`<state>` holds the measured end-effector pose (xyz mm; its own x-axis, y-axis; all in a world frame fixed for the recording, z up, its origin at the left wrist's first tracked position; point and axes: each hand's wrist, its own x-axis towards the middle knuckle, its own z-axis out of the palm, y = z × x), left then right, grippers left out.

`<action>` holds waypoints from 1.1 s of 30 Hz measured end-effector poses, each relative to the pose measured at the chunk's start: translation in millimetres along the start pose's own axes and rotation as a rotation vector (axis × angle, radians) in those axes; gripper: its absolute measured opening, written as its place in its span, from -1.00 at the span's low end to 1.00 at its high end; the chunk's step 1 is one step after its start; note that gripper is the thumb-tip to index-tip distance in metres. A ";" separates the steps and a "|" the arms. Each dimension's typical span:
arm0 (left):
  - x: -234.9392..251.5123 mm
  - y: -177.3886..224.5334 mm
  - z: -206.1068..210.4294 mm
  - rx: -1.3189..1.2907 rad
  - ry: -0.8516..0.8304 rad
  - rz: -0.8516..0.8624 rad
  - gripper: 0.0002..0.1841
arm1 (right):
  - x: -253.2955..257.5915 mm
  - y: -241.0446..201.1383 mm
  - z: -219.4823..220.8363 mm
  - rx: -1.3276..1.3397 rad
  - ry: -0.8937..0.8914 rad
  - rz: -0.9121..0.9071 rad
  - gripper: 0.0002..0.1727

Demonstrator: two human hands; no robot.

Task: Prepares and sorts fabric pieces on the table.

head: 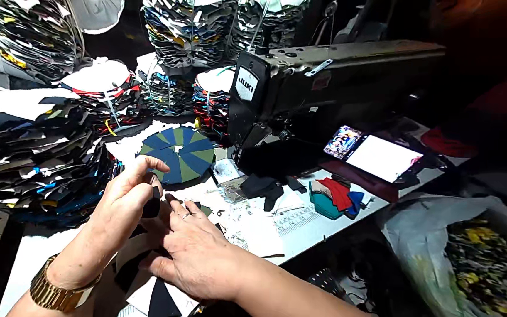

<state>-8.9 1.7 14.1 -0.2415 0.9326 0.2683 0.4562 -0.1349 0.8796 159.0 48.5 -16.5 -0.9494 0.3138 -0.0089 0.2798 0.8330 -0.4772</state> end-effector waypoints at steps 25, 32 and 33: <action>-12.9 12.9 23.6 -0.256 -0.418 0.120 -0.11 | -66.9 25.0 -23.4 0.644 0.832 0.102 -0.85; -10.7 12.9 22.8 -0.217 -0.326 0.121 -0.20 | -74.9 92.9 -73.7 0.189 0.797 0.287 -0.73; -10.2 13.0 23.0 -0.204 -0.300 0.127 -0.22 | -73.7 104.0 -76.8 0.132 0.779 0.330 -0.74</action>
<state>19.1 -1.8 13.7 0.0812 0.9566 0.2798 0.2788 -0.2913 0.9151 269.1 147.0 2.1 -0.4397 0.7948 0.4183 0.4597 0.5992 -0.6555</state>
